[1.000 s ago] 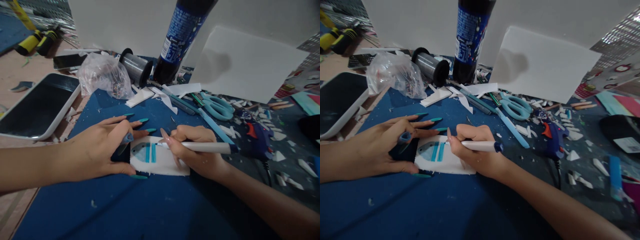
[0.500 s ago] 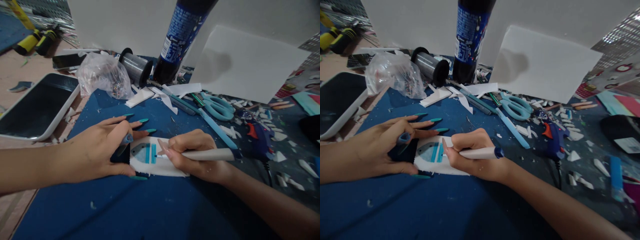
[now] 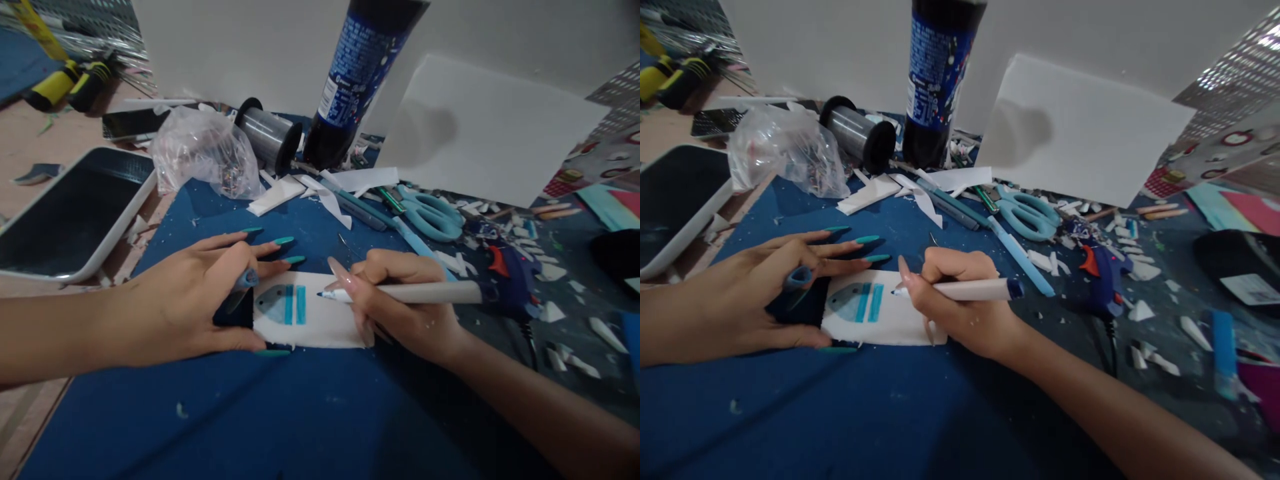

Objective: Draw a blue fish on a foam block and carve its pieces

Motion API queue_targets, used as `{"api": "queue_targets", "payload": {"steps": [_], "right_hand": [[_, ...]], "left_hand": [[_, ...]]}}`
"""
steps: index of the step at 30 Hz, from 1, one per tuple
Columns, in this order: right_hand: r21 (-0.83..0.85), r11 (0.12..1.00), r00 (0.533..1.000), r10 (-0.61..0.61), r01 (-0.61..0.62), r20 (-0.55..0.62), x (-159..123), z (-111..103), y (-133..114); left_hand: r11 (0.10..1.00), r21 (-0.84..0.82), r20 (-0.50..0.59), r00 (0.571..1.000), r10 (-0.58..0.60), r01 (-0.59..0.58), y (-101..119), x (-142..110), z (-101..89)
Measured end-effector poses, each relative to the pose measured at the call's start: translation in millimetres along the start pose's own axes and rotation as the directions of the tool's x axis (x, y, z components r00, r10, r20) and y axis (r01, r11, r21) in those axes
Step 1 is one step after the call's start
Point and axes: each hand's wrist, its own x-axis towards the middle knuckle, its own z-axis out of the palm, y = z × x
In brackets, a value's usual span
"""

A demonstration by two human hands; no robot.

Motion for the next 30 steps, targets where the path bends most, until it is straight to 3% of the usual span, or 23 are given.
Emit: {"api": "queue_targets", "payload": {"steps": [6, 13, 19, 30], "right_hand": [[0.026, 0.998, 0.997, 0.060, -0.058, -0.054, 3, 3, 1], [-0.038, 0.998, 0.998, -0.057, 0.057, 0.003, 7, 5, 3], [-0.075, 0.996, 0.998, -0.050, 0.052, 0.029, 6, 3, 4], [-0.100, 0.994, 0.998, -0.034, 0.039, 0.047, 7, 3, 2]], "left_hand": [[0.990, 0.010, -0.046, 0.989, -0.141, 0.142, -5, -4, 1.1], [0.968, -0.022, 0.027, 0.968, -0.250, 0.251, -2, 1, -3.1], [0.985, 0.016, -0.040, 0.984, -0.172, 0.173, -12, -10, 8.3], [0.995, 0.006, -0.065, 0.993, -0.099, 0.099, -6, -5, 5.5]]}}
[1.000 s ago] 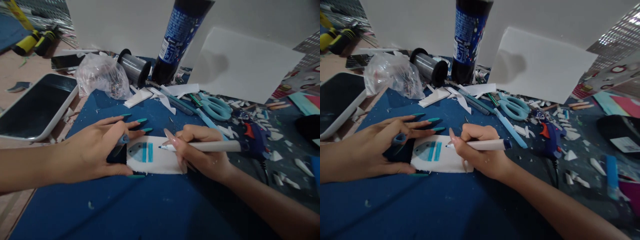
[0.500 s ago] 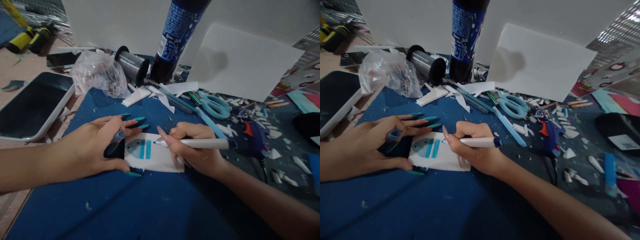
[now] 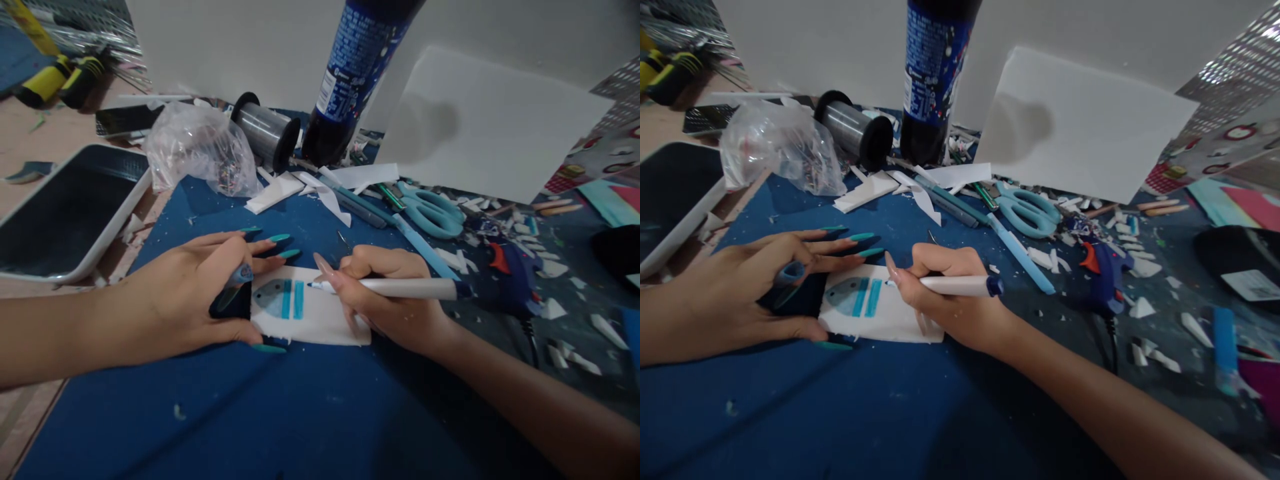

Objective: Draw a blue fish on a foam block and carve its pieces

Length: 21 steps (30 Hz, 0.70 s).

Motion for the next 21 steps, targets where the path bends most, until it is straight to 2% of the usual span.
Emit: {"api": "queue_targets", "payload": {"steps": [8, 21], "right_hand": [[0.018, 0.997, 0.997, -0.073, 0.073, 0.007, -0.3, 0.5, 2.1], [0.088, 0.993, 0.992, -0.090, 0.083, 0.084, 0.5, -0.9, 3.1]], "left_hand": [[1.000, 0.017, -0.010, 1.000, -0.006, 0.006, -2.5, -2.4, 0.1], [0.999, -0.040, 0.019, 1.000, -0.021, 0.021, 1.8, 2.6, -1.3]]}}
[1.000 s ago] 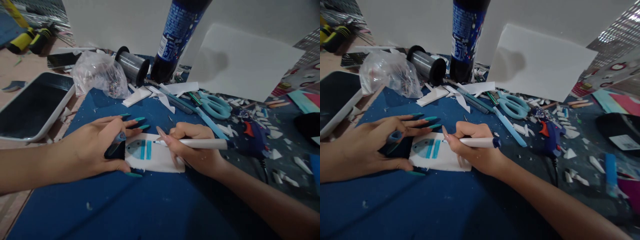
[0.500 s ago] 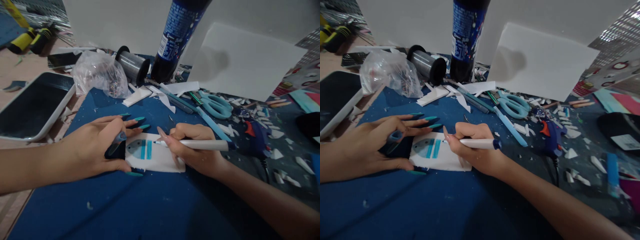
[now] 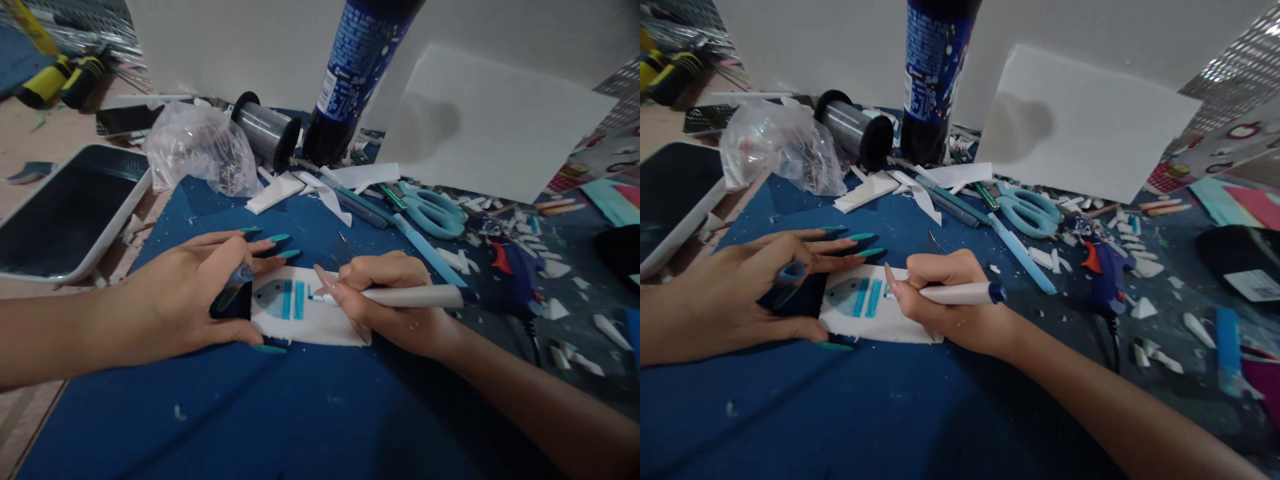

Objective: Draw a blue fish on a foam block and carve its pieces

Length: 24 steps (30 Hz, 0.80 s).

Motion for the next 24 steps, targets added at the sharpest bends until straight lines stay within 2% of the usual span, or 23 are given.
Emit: {"api": "queue_targets", "payload": {"steps": [6, 18, 24], "right_hand": [[0.005, 0.999, 0.998, 0.044, -0.045, 0.043, 1.1, -1.3, -2.3], [0.104, 0.994, 0.994, 0.012, -0.023, 0.105, 1.9, -1.5, -4.9], [0.094, 0.994, 0.991, 0.034, -0.046, 0.131, 0.6, -1.4, -5.4]], "left_hand": [[1.000, 0.000, 0.003, 1.000, -0.016, 0.016, -0.7, -1.9, -0.3], [0.999, 0.039, -0.002, 0.999, 0.033, -0.033, 4.9, 3.8, -5.2], [0.999, 0.019, -0.005, 0.999, 0.034, -0.034, 5.2, 2.4, -4.1]]}}
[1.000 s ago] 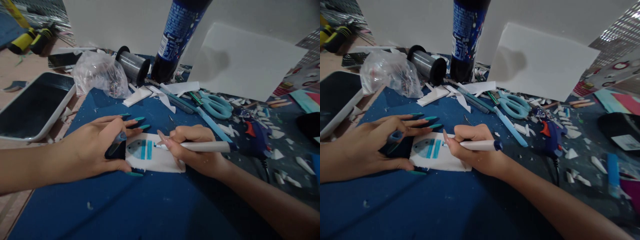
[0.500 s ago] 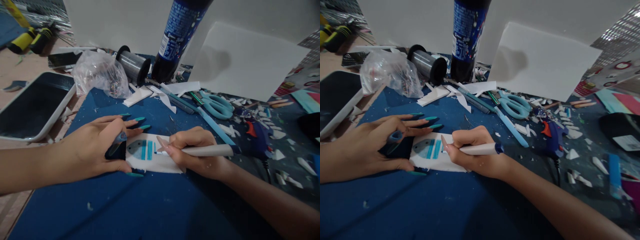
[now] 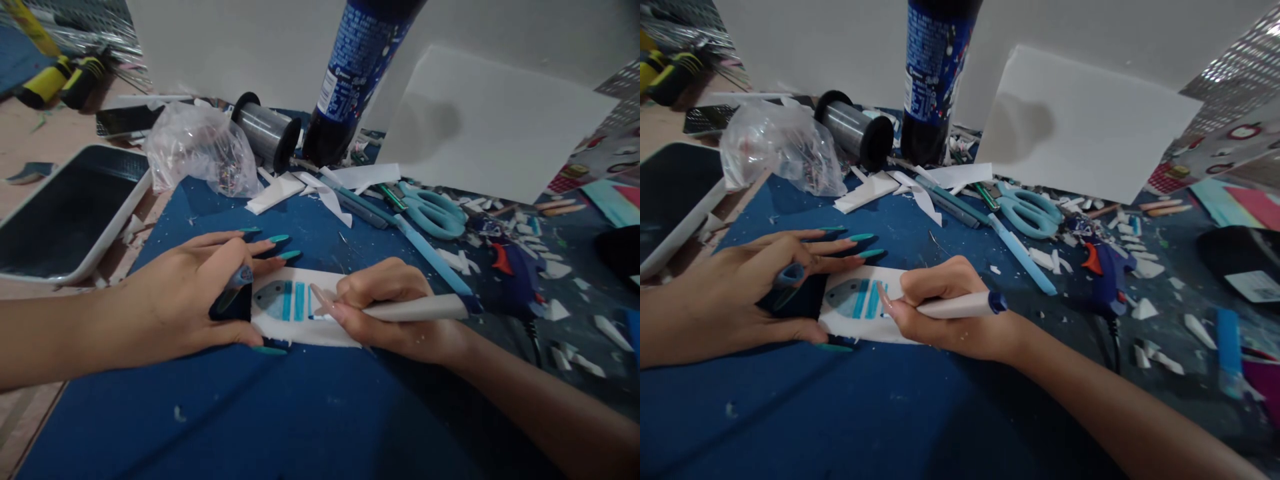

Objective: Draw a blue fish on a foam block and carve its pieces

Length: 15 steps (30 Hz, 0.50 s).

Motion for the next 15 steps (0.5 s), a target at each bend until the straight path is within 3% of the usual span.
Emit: {"api": "queue_targets", "payload": {"steps": [6, 11, 15], "right_hand": [[-0.070, 0.996, 0.961, 0.040, -0.061, -0.273, -4, 1, -4], [-0.031, 0.988, 0.942, 0.132, -0.148, -0.310, -4, 3, 3], [-0.057, 0.989, 0.938, 0.112, -0.138, -0.327, -2, 5, 9]], "left_hand": [[0.999, 0.039, -0.002, 1.000, -0.006, 0.006, 4, 1, -3.3], [0.997, 0.058, -0.020, 0.998, -0.052, 0.053, -3, -3, -0.4], [0.995, 0.059, -0.043, 0.996, -0.075, 0.077, -10, -10, 6.4]]}}
